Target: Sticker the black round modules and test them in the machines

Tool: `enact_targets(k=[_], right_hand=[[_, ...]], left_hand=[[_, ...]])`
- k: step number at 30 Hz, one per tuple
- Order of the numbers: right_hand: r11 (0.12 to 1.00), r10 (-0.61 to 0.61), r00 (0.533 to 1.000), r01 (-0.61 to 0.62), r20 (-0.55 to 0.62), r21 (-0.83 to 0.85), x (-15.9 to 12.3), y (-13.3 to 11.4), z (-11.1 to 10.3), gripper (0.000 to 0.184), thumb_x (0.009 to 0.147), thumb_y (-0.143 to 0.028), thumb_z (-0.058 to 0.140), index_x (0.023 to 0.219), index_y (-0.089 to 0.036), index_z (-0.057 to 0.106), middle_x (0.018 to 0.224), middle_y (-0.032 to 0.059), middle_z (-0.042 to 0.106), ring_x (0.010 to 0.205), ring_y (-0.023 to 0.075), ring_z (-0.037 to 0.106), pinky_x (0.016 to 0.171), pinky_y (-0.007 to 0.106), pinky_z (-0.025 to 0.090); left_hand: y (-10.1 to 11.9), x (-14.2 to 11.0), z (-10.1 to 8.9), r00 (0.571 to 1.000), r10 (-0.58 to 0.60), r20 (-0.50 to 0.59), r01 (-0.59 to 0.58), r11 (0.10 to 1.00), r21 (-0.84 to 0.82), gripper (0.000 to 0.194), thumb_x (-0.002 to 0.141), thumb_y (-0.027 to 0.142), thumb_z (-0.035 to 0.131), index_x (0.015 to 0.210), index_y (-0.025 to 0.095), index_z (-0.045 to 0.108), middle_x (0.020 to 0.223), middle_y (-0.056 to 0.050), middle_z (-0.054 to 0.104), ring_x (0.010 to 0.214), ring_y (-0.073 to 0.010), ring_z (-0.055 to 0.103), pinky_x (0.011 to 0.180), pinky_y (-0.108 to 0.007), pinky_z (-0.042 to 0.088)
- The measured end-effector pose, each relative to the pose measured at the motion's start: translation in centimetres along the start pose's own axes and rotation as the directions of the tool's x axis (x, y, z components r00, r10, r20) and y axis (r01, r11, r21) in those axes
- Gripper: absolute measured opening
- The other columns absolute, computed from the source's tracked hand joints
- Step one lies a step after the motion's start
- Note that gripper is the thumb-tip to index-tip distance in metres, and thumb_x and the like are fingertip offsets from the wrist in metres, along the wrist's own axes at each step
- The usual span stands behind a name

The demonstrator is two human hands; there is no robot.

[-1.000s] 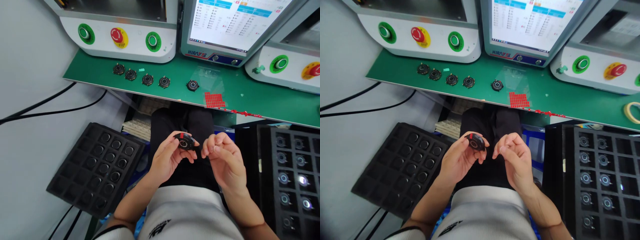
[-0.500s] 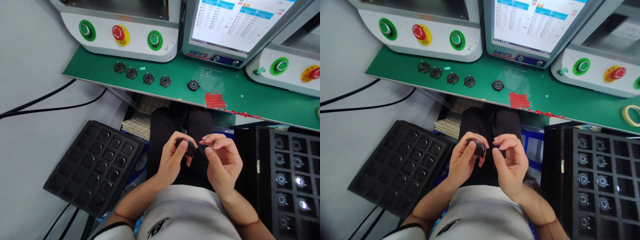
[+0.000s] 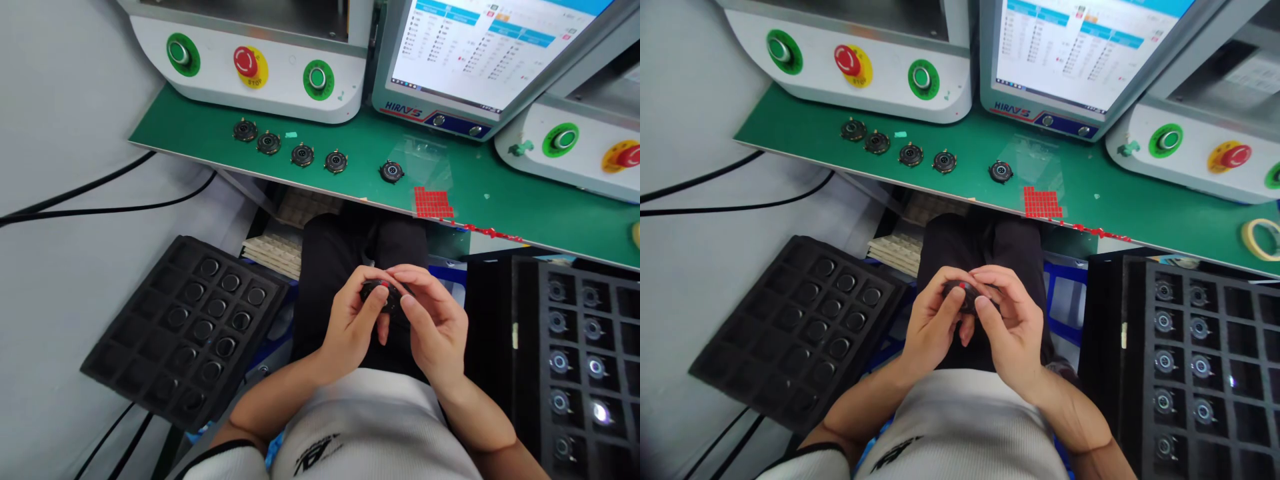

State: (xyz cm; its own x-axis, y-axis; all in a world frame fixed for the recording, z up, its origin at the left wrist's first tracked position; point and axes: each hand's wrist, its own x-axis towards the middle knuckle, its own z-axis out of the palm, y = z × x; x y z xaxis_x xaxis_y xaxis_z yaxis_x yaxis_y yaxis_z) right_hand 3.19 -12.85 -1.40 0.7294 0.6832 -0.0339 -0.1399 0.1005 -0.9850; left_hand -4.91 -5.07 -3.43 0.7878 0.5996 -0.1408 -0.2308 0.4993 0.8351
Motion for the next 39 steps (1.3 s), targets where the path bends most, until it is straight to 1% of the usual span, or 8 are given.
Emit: enact_targets(k=[3,8,12,15,25,33,36,39], right_hand=[[0.999,0.048,0.999,-0.048,-0.016,-0.005,-0.1,-0.1,0.2,0.017,0.087,-0.026,0.067,0.102,-0.028,0.074,0.110,0.0056,0.068,0.092,0.0179,0.066,0.068,0.028,0.059],[0.988,0.141,0.990,-0.143,0.025,0.051,0.0,-0.1,0.5,0.022,0.087,-0.029,0.065,0.108,-0.028,0.072,0.115,0.0057,0.069,0.062,0.0096,0.057,0.040,0.019,0.041],[0.975,0.167,0.982,-0.177,0.083,0.135,0.1,0.1,0.7,0.021,0.085,-0.025,0.065,0.106,-0.027,0.071,0.113,0.0047,0.071,0.096,0.0188,0.067,0.077,0.030,0.058],[0.962,0.134,0.987,-0.151,0.089,0.225,0.0,0.3,1.1,0.020,0.085,-0.021,0.061,0.101,-0.027,0.070,0.110,0.0028,0.070,0.109,0.0219,0.066,0.099,0.041,0.052],[0.937,0.152,0.981,-0.104,-0.122,0.333,-0.2,0.5,3.3,0.021,0.079,-0.016,0.050,0.085,-0.026,0.067,0.096,-0.0023,0.070,0.089,0.0148,0.069,0.086,0.032,0.056],[0.901,0.174,0.965,-0.075,-0.197,0.427,-0.5,0.5,3.7,0.017,0.077,-0.020,0.053,0.080,-0.026,0.068,0.091,-0.0053,0.070,0.086,0.0117,0.069,0.082,0.025,0.055],[0.904,0.204,0.957,-0.104,-0.205,0.415,-0.1,0.5,3.4,0.016,0.077,-0.021,0.052,0.079,-0.025,0.067,0.090,-0.0036,0.071,0.084,0.0134,0.069,0.080,0.028,0.055],[0.923,0.225,0.965,-0.167,-0.133,0.347,0.3,0.5,2.5,0.015,0.081,-0.023,0.053,0.081,-0.024,0.068,0.092,-0.0017,0.071,0.085,0.0136,0.068,0.078,0.027,0.055]], left_hand=[[0.2,0.1,0.2,1.000,-0.002,0.002,0.002,1.000,0.028,0.024,0.094,0.040,0.057,0.101,0.017,0.057,0.084,-0.001,0.065,0.049,-0.0051,0.055,0.044,-0.016,0.048],[0.5,-0.2,0.5,0.992,0.120,0.029,-0.123,0.964,0.236,0.020,0.098,0.034,0.049,0.103,0.017,0.059,0.084,-0.002,0.066,0.055,-0.0061,0.055,0.050,-0.017,0.050],[0.5,-0.2,0.3,0.942,0.321,0.100,-0.327,0.809,0.488,0.016,0.099,0.023,0.045,0.109,0.019,0.058,0.097,-0.004,0.068,0.079,-0.0107,0.066,0.070,-0.022,0.054],[0.4,-0.2,0.1,0.898,0.403,0.174,-0.425,0.701,0.572,0.019,0.098,0.019,0.044,0.113,0.020,0.055,0.105,-0.006,0.069,0.098,-0.0144,0.067,0.085,-0.027,0.054],[0.3,-0.1,0.1,0.859,0.449,0.246,-0.479,0.537,0.694,0.025,0.095,0.015,0.046,0.119,0.018,0.053,0.106,-0.008,0.070,0.100,-0.0169,0.069,0.088,-0.027,0.055],[0.1,0.4,-0.1,0.781,0.503,0.369,-0.582,0.373,0.723,0.026,0.097,0.017,0.042,0.119,0.015,0.054,0.110,-0.009,0.071,0.105,-0.0157,0.068,0.094,-0.026,0.053],[-0.2,0.6,0.0,0.792,0.494,0.359,-0.569,0.384,0.727,0.024,0.097,0.017,0.042,0.118,0.016,0.055,0.110,-0.009,0.071,0.103,-0.0153,0.069,0.090,-0.025,0.054],[-0.4,0.6,0.2,0.853,0.453,0.257,-0.488,0.521,0.701,0.021,0.096,0.017,0.046,0.114,0.019,0.056,0.106,-0.006,0.071,0.098,-0.0151,0.069,0.084,-0.025,0.054]])
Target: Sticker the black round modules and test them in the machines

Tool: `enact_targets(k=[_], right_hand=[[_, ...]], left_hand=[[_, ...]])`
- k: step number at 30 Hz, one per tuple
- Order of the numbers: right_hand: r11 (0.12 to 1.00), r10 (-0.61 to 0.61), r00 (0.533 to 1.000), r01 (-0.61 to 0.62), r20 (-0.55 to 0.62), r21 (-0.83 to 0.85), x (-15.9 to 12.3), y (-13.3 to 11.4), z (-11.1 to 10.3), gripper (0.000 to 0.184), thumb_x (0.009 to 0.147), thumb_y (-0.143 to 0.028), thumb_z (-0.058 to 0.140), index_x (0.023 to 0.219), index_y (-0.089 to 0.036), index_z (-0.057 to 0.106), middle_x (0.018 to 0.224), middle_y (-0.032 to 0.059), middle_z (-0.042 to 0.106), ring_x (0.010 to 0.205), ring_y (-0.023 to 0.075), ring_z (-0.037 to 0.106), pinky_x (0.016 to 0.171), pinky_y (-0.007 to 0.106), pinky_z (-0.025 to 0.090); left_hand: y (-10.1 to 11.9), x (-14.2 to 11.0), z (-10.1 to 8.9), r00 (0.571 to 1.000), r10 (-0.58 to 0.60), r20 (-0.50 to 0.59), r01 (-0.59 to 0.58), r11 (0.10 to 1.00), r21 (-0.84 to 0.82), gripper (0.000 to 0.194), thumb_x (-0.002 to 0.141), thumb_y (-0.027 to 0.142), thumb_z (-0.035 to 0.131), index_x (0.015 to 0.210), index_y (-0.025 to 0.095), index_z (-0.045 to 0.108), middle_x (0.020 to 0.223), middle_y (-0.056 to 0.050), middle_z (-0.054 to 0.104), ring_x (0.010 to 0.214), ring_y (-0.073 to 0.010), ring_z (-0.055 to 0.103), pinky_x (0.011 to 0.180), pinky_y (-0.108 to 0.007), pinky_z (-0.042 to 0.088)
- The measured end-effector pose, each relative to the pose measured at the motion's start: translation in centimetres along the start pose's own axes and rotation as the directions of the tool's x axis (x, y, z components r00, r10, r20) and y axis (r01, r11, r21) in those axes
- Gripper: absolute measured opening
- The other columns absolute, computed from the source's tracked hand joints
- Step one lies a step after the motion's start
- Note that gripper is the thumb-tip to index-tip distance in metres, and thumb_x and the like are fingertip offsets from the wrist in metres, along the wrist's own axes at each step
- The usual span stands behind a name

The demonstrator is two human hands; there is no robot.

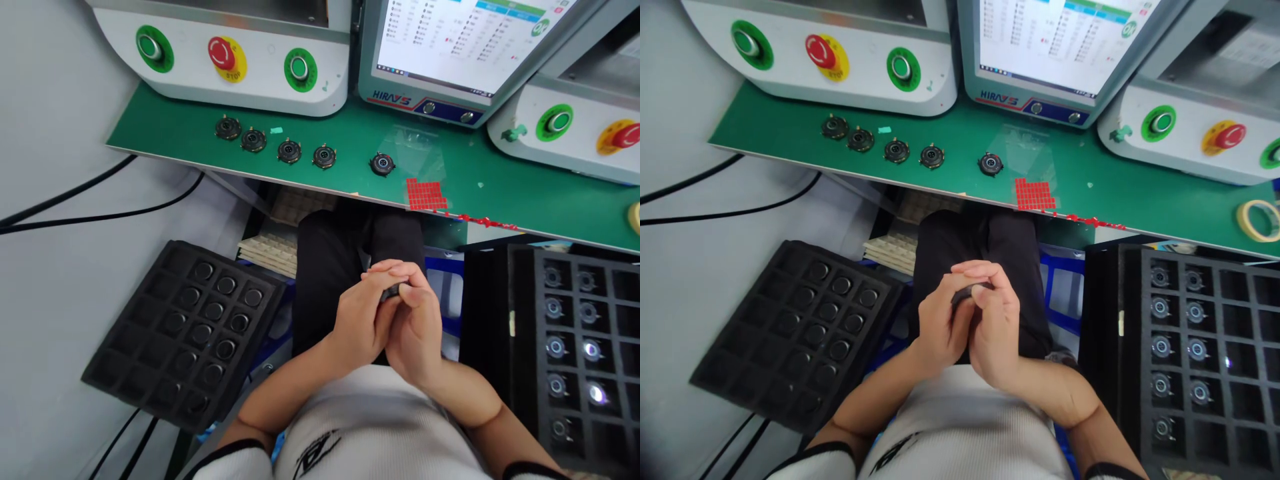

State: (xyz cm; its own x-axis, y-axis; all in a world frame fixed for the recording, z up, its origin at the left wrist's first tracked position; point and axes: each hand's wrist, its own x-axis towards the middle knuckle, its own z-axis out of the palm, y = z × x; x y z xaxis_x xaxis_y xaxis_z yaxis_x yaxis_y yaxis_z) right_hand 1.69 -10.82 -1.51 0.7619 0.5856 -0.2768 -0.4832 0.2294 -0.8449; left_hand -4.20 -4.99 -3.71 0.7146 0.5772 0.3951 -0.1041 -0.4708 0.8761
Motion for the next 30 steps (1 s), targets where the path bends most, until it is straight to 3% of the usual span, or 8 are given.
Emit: enact_targets(k=[3,5,8,11,18,20,25,30], right_hand=[[0.988,-0.004,0.984,0.032,0.178,-0.154,0.4,-0.5,-1.5,0.015,0.088,-0.027,0.054,0.097,-0.025,0.067,0.103,0.0016,0.069,0.092,0.0152,0.067,0.080,0.030,0.056],[0.939,-0.157,0.939,0.238,0.306,-0.250,0.7,-0.8,-2.6,0.028,0.083,-0.024,0.063,0.111,-0.026,0.062,0.114,0.0042,0.065,0.104,0.0187,0.064,0.089,0.036,0.056],[0.748,-0.428,0.744,0.611,0.513,-0.261,1.2,-0.9,-3.9,0.064,0.069,-0.011,0.073,0.127,-0.026,0.052,0.121,0.0071,0.061,0.114,0.0238,0.060,0.098,0.044,0.053],[0.632,-0.495,0.590,0.748,0.638,-0.203,1.7,-1.1,-4.7,0.077,0.064,-0.007,0.075,0.134,-0.024,0.047,0.119,0.0090,0.063,0.110,0.0254,0.062,0.093,0.046,0.056],[0.617,-0.510,0.527,0.775,0.679,-0.138,2.2,-1.4,-5.9,0.084,0.061,-0.012,0.085,0.136,-0.021,0.048,0.117,0.0090,0.069,0.108,0.0238,0.067,0.099,0.043,0.057],[0.626,-0.514,0.515,0.772,0.686,-0.111,2.3,-1.3,-6.1,0.083,0.061,-0.017,0.088,0.134,-0.022,0.049,0.116,0.0079,0.071,0.106,0.0232,0.069,0.101,0.043,0.056],[0.703,-0.507,0.559,0.709,0.656,-0.060,2.3,-1.1,-6.2,0.074,0.062,-0.017,0.089,0.126,-0.022,0.052,0.118,0.0077,0.072,0.109,0.0209,0.070,0.107,0.040,0.053],[0.714,-0.527,0.540,0.700,0.656,-0.003,2.4,-0.9,-6.1,0.071,0.060,-0.015,0.090,0.118,-0.021,0.050,0.120,0.0082,0.072,0.110,0.0205,0.070,0.109,0.037,0.052]], left_hand=[[0.5,0.1,0.0,0.965,-0.257,0.044,0.255,0.896,-0.362,0.016,0.097,0.021,0.047,0.106,0.019,0.060,0.099,-0.005,0.070,0.078,-0.0109,0.066,0.069,-0.020,0.052],[1.0,0.3,-0.3,0.889,-0.411,0.200,0.434,0.621,-0.652,0.019,0.098,0.030,0.048,0.097,0.017,0.062,0.090,-0.005,0.069,0.064,-0.0088,0.060,0.059,-0.018,0.049],[1.7,0.7,-0.7,0.756,-0.465,0.461,0.580,0.150,-0.800,0.026,0.094,0.040,0.055,0.092,0.015,0.062,0.073,-0.004,0.066,0.057,-0.0101,0.057,0.053,-0.018,0.046],[2.2,1.1,-1.0,0.693,-0.453,0.561,0.610,-0.045,-0.791,0.028,0.089,0.041,0.063,0.087,0.014,0.063,0.062,-0.002,0.061,0.057,-0.0109,0.057,0.055,-0.018,0.045],[2.9,0.9,-1.0,0.642,-0.427,0.637,0.667,-0.099,-0.739,0.036,0.084,0.046,0.067,0.077,0.011,0.063,0.064,-0.004,0.061,0.051,-0.0076,0.048,0.045,-0.017,0.033],[3.0,0.7,-0.8,0.649,-0.433,0.625,0.658,-0.092,-0.748,0.040,0.084,0.051,0.066,0.076,0.012,0.061,0.062,-0.002,0.059,0.049,-0.0075,0.046,0.044,-0.017,0.033],[3.2,0.5,-0.6,0.691,-0.406,0.598,0.629,-0.070,-0.774,0.038,0.088,0.051,0.062,0.079,0.014,0.059,0.056,0.001,0.054,0.048,-0.0068,0.042,0.046,-0.016,0.034],[3.2,0.3,-0.7,0.726,-0.366,0.582,0.593,-0.095,-0.799,0.032,0.092,0.045,0.057,0.082,0.014,0.059,0.059,0.001,0.054,0.047,-0.0060,0.039,0.047,-0.016,0.035]])
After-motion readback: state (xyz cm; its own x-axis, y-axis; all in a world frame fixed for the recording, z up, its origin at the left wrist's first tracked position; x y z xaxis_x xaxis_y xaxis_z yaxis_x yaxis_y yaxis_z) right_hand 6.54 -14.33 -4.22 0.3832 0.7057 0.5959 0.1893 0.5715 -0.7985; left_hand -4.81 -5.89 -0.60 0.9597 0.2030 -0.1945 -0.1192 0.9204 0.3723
